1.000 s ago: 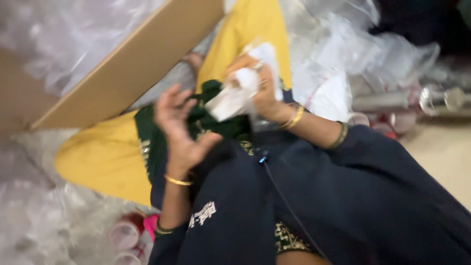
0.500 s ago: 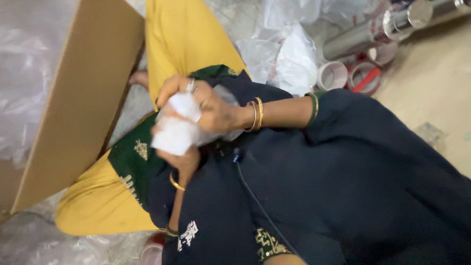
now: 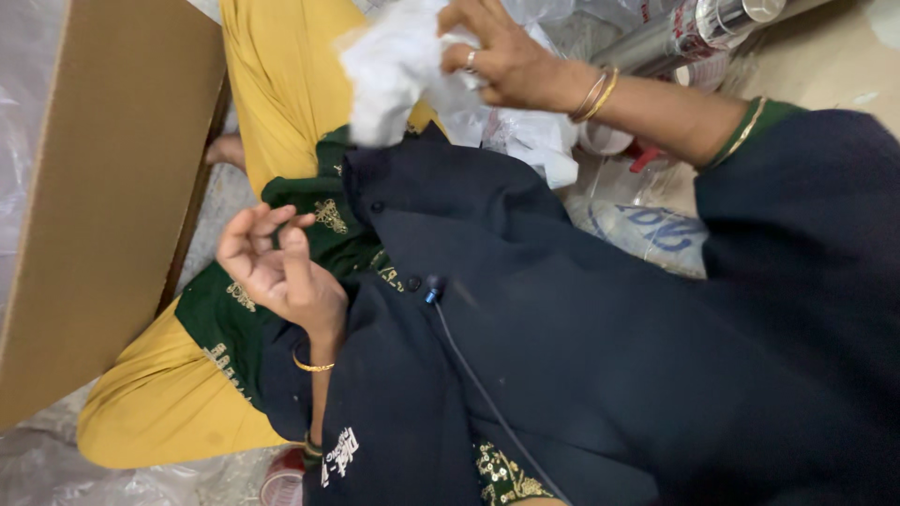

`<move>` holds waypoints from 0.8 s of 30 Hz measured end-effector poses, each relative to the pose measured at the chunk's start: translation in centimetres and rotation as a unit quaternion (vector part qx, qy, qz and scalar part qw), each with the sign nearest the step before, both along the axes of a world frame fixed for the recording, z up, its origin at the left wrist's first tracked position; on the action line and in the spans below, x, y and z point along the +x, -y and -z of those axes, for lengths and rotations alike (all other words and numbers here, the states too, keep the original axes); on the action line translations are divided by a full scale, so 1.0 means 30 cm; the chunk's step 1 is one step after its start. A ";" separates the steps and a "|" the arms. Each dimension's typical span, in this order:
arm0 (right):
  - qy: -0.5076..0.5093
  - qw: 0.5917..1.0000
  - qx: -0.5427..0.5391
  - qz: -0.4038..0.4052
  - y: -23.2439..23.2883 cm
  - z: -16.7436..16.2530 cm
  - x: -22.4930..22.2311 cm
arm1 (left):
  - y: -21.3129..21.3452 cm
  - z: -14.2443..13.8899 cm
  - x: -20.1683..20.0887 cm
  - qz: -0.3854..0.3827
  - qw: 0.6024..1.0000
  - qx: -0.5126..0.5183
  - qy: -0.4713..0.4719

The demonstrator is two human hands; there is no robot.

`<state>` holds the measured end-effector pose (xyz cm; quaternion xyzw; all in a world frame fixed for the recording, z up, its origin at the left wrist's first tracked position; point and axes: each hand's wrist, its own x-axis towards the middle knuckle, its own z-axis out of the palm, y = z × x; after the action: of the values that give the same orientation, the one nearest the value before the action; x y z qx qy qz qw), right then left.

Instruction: The person sits on the floor and packs clear plastic containers into small plastic bags, then places the bagged containers into a large cardboard box. They repeat the bagging cycle, occasionally taking containers from a pile and adjusting the box flap.

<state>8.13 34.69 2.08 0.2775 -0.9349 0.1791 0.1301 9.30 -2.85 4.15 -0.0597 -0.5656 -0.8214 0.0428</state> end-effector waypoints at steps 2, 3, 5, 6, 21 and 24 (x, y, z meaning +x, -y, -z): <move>0.056 0.995 0.087 -0.003 -0.078 0.064 0.033 | 0.001 0.005 0.002 0.000 1.000 -0.012 0.005; 0.109 0.988 0.111 -0.016 -0.103 0.090 0.051 | 0.002 0.008 0.006 0.005 1.000 -0.016 0.001; 0.212 0.964 0.158 -0.043 -0.138 0.119 0.087 | 0.004 0.013 0.013 0.011 1.000 -0.023 -0.004; 0.210 0.965 0.144 -0.061 -0.155 0.119 0.106 | 0.005 0.014 0.016 0.012 1.000 -0.027 -0.006; 0.183 0.960 0.207 0.052 -0.343 0.260 0.121 | -0.007 0.000 0.005 0.028 0.998 -0.059 0.010; 0.194 0.961 0.131 0.150 -0.418 0.225 0.097 | -0.009 0.002 -0.001 0.024 0.998 -0.055 0.023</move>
<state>11.04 47.23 -4.66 0.1085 -0.9883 0.0843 -0.0655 9.26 -2.58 4.08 -0.0569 -0.6089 -0.7912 0.0070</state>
